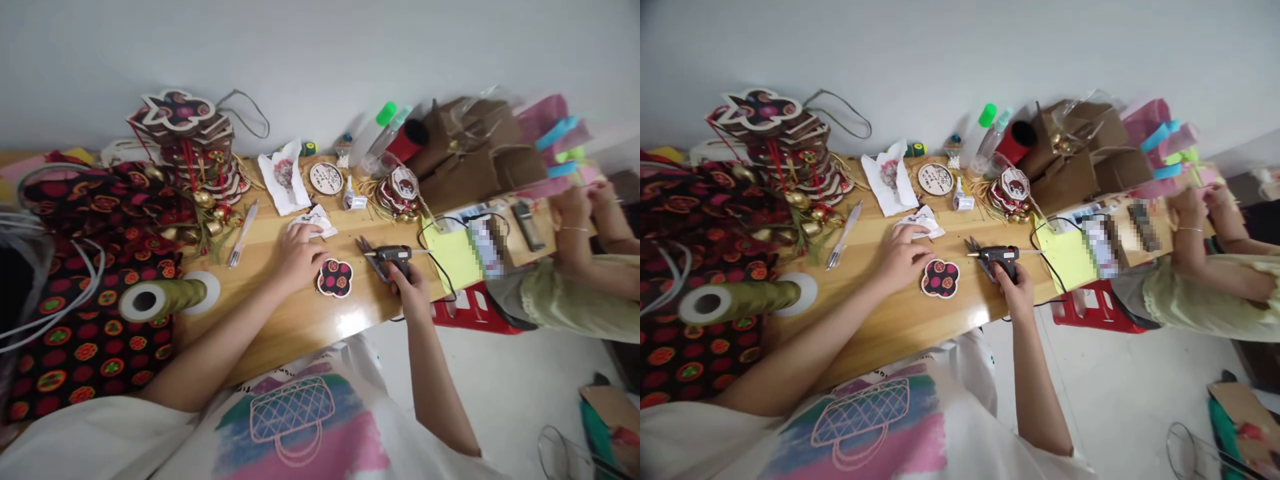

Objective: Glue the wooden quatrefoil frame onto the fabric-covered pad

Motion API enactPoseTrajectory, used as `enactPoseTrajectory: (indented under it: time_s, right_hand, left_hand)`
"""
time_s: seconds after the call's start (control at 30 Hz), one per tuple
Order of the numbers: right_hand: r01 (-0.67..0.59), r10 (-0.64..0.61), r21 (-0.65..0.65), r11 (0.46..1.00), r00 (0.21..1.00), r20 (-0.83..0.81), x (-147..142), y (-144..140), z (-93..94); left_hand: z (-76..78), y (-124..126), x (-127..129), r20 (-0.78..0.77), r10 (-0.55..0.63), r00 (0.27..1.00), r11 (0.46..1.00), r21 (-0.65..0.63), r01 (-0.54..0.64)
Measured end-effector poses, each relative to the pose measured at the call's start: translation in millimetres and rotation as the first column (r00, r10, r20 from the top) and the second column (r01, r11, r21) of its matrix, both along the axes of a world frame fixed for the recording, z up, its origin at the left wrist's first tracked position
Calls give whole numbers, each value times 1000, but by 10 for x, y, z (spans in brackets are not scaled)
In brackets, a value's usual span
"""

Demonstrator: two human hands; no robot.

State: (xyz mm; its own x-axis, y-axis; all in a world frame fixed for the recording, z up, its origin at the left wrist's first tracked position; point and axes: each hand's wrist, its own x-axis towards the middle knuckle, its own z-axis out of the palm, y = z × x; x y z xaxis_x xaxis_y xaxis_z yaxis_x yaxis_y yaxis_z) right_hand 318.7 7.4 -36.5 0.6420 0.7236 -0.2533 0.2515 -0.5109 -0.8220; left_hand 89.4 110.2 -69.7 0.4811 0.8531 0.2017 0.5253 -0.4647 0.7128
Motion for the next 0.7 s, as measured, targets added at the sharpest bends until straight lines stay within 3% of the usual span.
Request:
enactPoseTrajectory:
  time_s: [0.5, 0.7]
  right_hand:
    - [-208, 215, 164, 964, 976, -27, 71, -65, -1]
    - [-254, 258, 176, 951, 966, 5, 135, 23, 24]
  left_hand:
    - [-38, 94, -36, -79, -47, 996, 997, 65, 52]
    - [-40, 3, -108, -110, -31, 993, 995, 91, 41]
